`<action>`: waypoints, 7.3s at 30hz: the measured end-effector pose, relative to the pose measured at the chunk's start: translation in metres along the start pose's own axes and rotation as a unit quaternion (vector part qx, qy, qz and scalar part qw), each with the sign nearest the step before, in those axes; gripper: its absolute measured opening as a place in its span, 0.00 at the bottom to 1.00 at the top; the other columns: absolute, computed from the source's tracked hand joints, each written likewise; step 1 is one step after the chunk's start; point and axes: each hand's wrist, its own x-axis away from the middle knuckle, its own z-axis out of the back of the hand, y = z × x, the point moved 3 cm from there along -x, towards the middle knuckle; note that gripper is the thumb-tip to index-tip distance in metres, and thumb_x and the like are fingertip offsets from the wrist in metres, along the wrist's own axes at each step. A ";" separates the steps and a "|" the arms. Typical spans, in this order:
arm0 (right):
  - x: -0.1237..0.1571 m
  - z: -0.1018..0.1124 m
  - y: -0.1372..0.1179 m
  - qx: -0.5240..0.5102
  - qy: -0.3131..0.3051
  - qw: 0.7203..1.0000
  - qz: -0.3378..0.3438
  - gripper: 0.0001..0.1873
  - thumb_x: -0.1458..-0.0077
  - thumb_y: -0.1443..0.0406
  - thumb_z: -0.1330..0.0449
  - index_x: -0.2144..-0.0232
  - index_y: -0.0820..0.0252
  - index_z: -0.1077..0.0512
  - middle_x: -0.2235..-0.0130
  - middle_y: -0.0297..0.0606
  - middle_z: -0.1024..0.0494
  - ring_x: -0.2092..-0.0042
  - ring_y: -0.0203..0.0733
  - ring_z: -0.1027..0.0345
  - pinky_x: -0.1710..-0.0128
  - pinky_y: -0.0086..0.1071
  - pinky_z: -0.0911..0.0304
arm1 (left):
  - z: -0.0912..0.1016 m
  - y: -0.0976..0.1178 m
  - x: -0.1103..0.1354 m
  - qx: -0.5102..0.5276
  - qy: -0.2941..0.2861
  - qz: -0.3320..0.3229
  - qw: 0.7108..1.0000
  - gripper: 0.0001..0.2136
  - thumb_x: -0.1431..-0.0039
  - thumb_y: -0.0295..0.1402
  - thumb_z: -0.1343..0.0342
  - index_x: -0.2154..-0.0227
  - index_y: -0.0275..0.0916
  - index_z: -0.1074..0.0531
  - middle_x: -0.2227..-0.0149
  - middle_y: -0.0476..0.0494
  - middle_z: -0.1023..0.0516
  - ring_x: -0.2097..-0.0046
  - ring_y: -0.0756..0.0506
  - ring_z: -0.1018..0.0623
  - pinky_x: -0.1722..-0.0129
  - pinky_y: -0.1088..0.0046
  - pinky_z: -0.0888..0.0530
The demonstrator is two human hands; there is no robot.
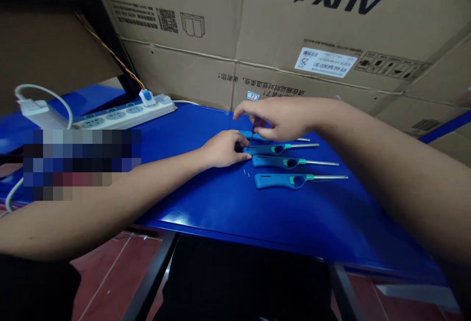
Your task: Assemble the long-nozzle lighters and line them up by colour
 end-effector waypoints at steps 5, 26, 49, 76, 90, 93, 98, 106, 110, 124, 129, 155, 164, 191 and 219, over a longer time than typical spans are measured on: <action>0.002 0.002 0.003 0.051 0.023 0.998 -0.034 0.18 0.37 0.58 0.46 0.48 0.56 0.29 0.60 0.41 0.20 0.63 0.44 0.31 0.66 0.34 0.45 | 0.000 -0.001 0.000 0.011 0.002 -0.010 1.000 0.13 0.47 0.40 0.35 0.61 0.39 0.23 0.56 0.44 0.19 0.58 0.45 0.22 0.59 0.70 0.28; 0.002 -0.001 0.001 0.012 0.029 0.999 0.017 0.28 0.41 0.61 0.42 0.39 0.55 0.38 0.57 0.41 0.21 0.63 0.41 0.33 0.67 0.33 0.46 | 0.002 -0.001 -0.007 0.018 -0.065 0.073 0.995 0.13 0.48 0.41 0.36 0.64 0.39 0.25 0.70 0.50 0.24 0.69 0.48 0.27 0.69 0.73 0.36; 0.018 -0.005 -0.005 0.016 0.072 0.997 -0.015 0.18 0.39 0.65 0.46 0.47 0.56 0.30 0.57 0.42 0.21 0.63 0.42 0.33 0.67 0.33 0.46 | 0.007 0.005 -0.014 -0.010 -0.123 0.055 0.991 0.11 0.49 0.43 0.39 0.68 0.40 0.28 0.74 0.52 0.28 0.71 0.48 0.30 0.71 0.73 0.39; 0.043 -0.025 0.033 0.018 0.090 0.993 -0.074 0.13 0.39 0.61 0.47 0.63 0.57 0.23 0.68 0.38 0.21 0.70 0.39 0.37 0.71 0.33 0.53 | 0.014 0.025 -0.019 -0.341 -0.117 -0.189 0.913 0.09 0.36 0.27 0.52 0.59 0.33 0.27 0.59 0.34 0.25 0.60 0.38 0.24 0.64 0.65 0.31; 0.038 -0.029 0.045 -0.004 0.241 0.964 -0.116 0.15 0.39 0.60 0.48 0.63 0.60 0.24 0.71 0.37 0.22 0.71 0.38 0.37 0.70 0.32 0.51 | 0.010 0.017 -0.027 -0.377 -0.110 -0.249 0.885 0.13 0.30 0.34 0.57 0.58 0.32 0.29 0.57 0.30 0.25 0.61 0.39 0.25 0.66 0.64 0.31; 0.037 -0.029 0.046 0.004 0.229 0.965 -0.128 0.14 0.39 0.61 0.48 0.63 0.60 0.24 0.70 0.38 0.21 0.71 0.39 0.37 0.70 0.32 0.51 | 0.010 0.016 -0.028 -0.386 -0.105 -0.249 0.882 0.14 0.30 0.34 0.58 0.58 0.33 0.29 0.57 0.31 0.26 0.60 0.39 0.25 0.65 0.65 0.31; 0.033 -0.026 0.041 0.038 0.187 0.973 -0.130 0.14 0.40 0.63 0.48 0.64 0.60 0.23 0.67 0.41 0.20 0.69 0.41 0.35 0.69 0.34 0.51 | 0.010 0.014 -0.031 -0.382 -0.104 -0.252 0.883 0.15 0.29 0.37 0.58 0.58 0.32 0.28 0.58 0.30 0.25 0.59 0.38 0.24 0.64 0.64 0.30; 0.028 -0.021 0.029 0.070 0.167 0.973 -0.140 0.17 0.38 0.62 0.49 0.60 0.62 0.22 0.65 0.45 0.19 0.68 0.43 0.34 0.70 0.36 0.54 | 0.009 0.016 -0.035 -0.404 -0.095 -0.236 0.879 0.21 0.28 0.39 0.62 0.61 0.33 0.26 0.62 0.32 0.23 0.62 0.39 0.23 0.64 0.65 0.29; 0.028 -0.022 0.029 0.068 0.170 0.973 -0.140 0.17 0.38 0.61 0.49 0.59 0.62 0.22 0.64 0.46 0.19 0.68 0.44 0.34 0.71 0.36 0.54 | 0.022 0.024 -0.023 -0.321 -0.067 -0.186 0.926 0.20 0.28 0.40 0.62 0.65 0.36 0.27 0.63 0.37 0.23 0.65 0.42 0.24 0.66 0.67 0.32; 0.027 -0.033 0.036 0.057 0.184 0.976 -0.100 0.15 0.37 0.61 0.49 0.61 0.60 0.24 0.66 0.42 0.21 0.67 0.43 0.35 0.69 0.34 0.53 | 0.020 0.018 0.004 -0.080 -0.102 -0.282 0.951 0.20 0.29 0.42 0.60 0.71 0.38 0.31 0.70 0.43 0.27 0.68 0.46 0.28 0.66 0.70 0.32; 0.022 -0.023 0.041 0.011 0.258 0.962 -0.083 0.13 0.36 0.61 0.48 0.59 0.61 0.25 0.65 0.40 0.21 0.66 0.41 0.34 0.65 0.33 0.48 | 0.038 -0.015 -0.014 -0.054 0.095 -0.081 0.991 0.15 0.37 0.43 0.49 0.61 0.36 0.26 0.61 0.40 0.21 0.62 0.43 0.24 0.59 0.66 0.28; -0.021 -0.012 0.032 0.019 0.186 0.982 -0.009 0.12 0.37 0.63 0.46 0.61 0.62 0.24 0.67 0.39 0.23 0.68 0.38 0.37 0.65 0.32 0.48 | 0.003 -0.039 -0.031 0.024 0.077 0.054 0.995 0.18 0.51 0.36 0.33 0.57 0.37 0.25 0.62 0.45 0.26 0.59 0.44 0.26 0.56 0.68 0.29; -0.022 -0.012 0.017 0.125 0.143 0.978 -0.082 0.25 0.33 0.52 0.55 0.63 0.59 0.22 0.68 0.44 0.22 0.66 0.45 0.34 0.71 0.35 0.55 | -0.003 -0.040 -0.029 0.061 0.063 0.050 0.995 0.16 0.51 0.40 0.33 0.61 0.38 0.24 0.68 0.49 0.25 0.67 0.47 0.28 0.66 0.71 0.32; 0.025 -0.080 -0.086 0.081 -0.047 0.980 0.174 0.22 0.30 0.51 0.54 0.57 0.59 0.27 0.68 0.40 0.20 0.74 0.39 0.35 0.74 0.33 0.61 | -0.004 -0.020 -0.022 0.058 0.002 -0.031 0.998 0.18 0.52 0.41 0.33 0.59 0.39 0.24 0.60 0.45 0.21 0.59 0.44 0.23 0.58 0.68 0.28; 0.063 -0.021 0.009 -0.060 0.047 0.967 -0.241 0.16 0.44 0.50 0.40 0.71 0.54 0.23 0.72 0.36 0.19 0.73 0.39 0.31 0.75 0.33 0.44 | 0.026 -0.007 -0.008 0.106 -0.040 -0.142 0.983 0.19 0.48 0.28 0.42 0.51 0.40 0.24 0.55 0.44 0.20 0.59 0.46 0.22 0.62 0.71 0.27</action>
